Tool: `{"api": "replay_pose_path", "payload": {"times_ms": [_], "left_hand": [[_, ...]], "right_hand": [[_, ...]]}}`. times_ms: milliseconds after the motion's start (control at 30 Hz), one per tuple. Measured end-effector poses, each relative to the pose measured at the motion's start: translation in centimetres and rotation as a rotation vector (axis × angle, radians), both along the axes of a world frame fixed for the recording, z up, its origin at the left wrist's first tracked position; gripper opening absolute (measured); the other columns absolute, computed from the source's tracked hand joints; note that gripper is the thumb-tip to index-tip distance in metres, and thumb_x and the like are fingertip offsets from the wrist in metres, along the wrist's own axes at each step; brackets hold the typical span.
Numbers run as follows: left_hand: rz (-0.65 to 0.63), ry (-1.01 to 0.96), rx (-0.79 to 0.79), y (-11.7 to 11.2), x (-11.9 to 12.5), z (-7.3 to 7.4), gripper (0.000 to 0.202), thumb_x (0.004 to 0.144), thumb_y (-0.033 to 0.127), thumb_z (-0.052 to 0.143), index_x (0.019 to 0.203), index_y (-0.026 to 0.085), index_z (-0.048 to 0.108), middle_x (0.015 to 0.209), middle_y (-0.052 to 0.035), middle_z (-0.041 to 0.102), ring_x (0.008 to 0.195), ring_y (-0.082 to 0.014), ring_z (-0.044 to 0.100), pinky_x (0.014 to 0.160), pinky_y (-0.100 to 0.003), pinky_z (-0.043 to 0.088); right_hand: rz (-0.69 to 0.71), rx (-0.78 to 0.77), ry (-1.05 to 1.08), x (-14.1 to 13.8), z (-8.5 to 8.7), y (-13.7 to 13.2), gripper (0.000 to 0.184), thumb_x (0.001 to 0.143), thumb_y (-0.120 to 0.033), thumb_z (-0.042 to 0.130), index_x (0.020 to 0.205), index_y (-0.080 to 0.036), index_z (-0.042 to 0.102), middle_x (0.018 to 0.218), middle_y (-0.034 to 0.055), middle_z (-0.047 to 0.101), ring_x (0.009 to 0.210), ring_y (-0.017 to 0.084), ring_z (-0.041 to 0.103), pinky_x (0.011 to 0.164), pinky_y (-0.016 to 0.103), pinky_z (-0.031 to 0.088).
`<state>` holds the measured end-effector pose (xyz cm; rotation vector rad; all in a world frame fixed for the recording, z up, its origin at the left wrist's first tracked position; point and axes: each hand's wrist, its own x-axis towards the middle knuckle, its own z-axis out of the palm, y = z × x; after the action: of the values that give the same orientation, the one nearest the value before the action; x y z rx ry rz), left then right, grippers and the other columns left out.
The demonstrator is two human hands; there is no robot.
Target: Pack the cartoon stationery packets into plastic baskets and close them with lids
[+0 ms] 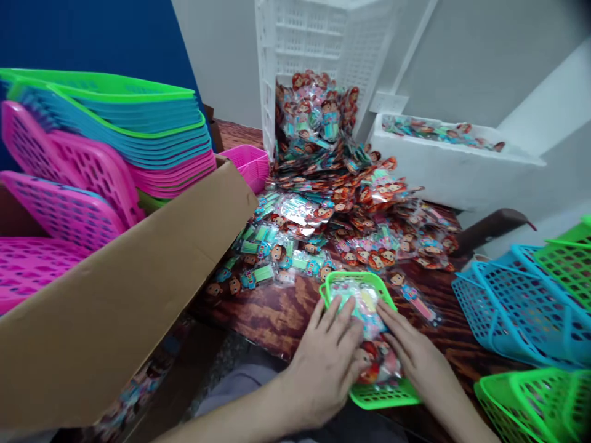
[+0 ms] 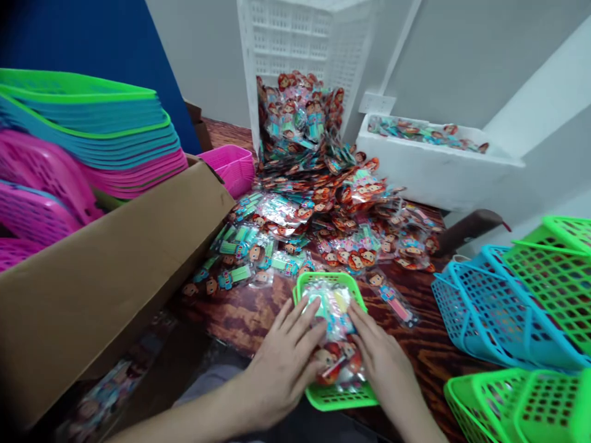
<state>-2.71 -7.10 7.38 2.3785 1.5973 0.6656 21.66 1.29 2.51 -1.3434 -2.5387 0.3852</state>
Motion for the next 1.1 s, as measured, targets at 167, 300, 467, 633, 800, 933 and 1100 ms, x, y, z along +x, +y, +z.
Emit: {"api": "replay_pose_path", "payload": {"times_ms": [167,300,467,633,800,933,1100], "left_hand": [[0.291,-0.059,0.046,1.1,-8.2,-2.8,0.035,0.099,0.019,0.039,0.13,0.019,0.054,0.15,-0.0118,0.047,0.143,-0.0243,0.037,0.119,-0.048,0.033],[0.636,0.069,-0.103,2.1,-15.4,-5.6,0.038,0.094,0.016,0.047,0.132,0.01,0.051,0.136,-0.0195,0.055,0.129,-0.0316,0.048,0.109,-0.049,0.04],[0.676,0.053,-0.216,2.9,-15.7,-6.8,0.016,0.088,0.026,0.063,0.098,0.014,0.063,0.098,-0.012,0.067,0.092,-0.0272,0.064,0.081,-0.038,0.051],[0.592,-0.05,-0.177,3.4,-12.9,-6.5,0.011,0.091,0.017,0.054,0.09,0.019,0.065,0.086,-0.003,0.069,0.08,-0.017,0.067,0.074,-0.026,0.051],[0.78,-0.041,-0.007,2.3,-16.8,-5.7,0.036,0.097,0.019,0.038,0.129,0.015,0.056,0.129,-0.0162,0.061,0.125,-0.0278,0.054,0.105,-0.046,0.043],[0.801,0.117,-0.064,1.3,-17.2,-6.9,0.042,0.096,0.029,0.046,0.131,0.009,0.056,0.137,-0.021,0.056,0.129,-0.0391,0.047,0.105,-0.06,0.039],[0.663,0.103,-0.1,0.5,-11.7,-7.1,0.042,0.095,0.018,0.042,0.134,0.012,0.057,0.138,-0.0175,0.057,0.126,-0.0357,0.049,0.099,-0.058,0.046]], "right_hand": [[-0.078,0.081,-0.046,6.5,-0.4,2.0,0.047,0.094,-0.037,0.039,0.133,-0.026,0.061,0.139,0.0051,0.06,0.121,0.027,0.06,0.097,0.045,0.052],[-0.292,0.323,-0.053,4.5,3.6,0.6,0.045,0.09,-0.046,0.036,0.115,-0.028,0.07,0.122,0.0094,0.07,0.113,0.039,0.059,0.094,0.061,0.045],[-0.28,0.008,0.381,-9.8,5.3,-3.7,0.033,0.095,-0.043,0.042,0.108,-0.028,0.069,0.108,0.0089,0.073,0.097,0.027,0.068,0.085,0.04,0.054],[-0.242,-0.28,0.447,-21.7,-1.9,-2.4,0.049,0.094,-0.039,0.045,0.136,-0.014,0.052,0.092,0.0085,0.072,0.08,0.025,0.07,0.068,0.034,0.055],[-0.291,0.002,0.066,-23.2,-3.2,-0.1,0.045,0.092,-0.024,0.048,0.136,-0.013,0.052,0.114,0.0183,0.062,0.096,0.031,0.065,0.073,0.039,0.052],[-0.185,0.141,0.044,-24.9,-0.9,0.4,0.039,0.094,-0.018,0.045,0.13,-0.012,0.058,0.122,0.0186,0.061,0.112,0.032,0.056,0.093,0.043,0.046],[0.13,0.208,0.07,-30.2,0.0,2.5,0.047,0.097,-0.029,0.048,0.144,-0.023,0.048,0.154,0.0111,0.042,0.143,0.032,0.028,0.111,0.051,0.028]]}}
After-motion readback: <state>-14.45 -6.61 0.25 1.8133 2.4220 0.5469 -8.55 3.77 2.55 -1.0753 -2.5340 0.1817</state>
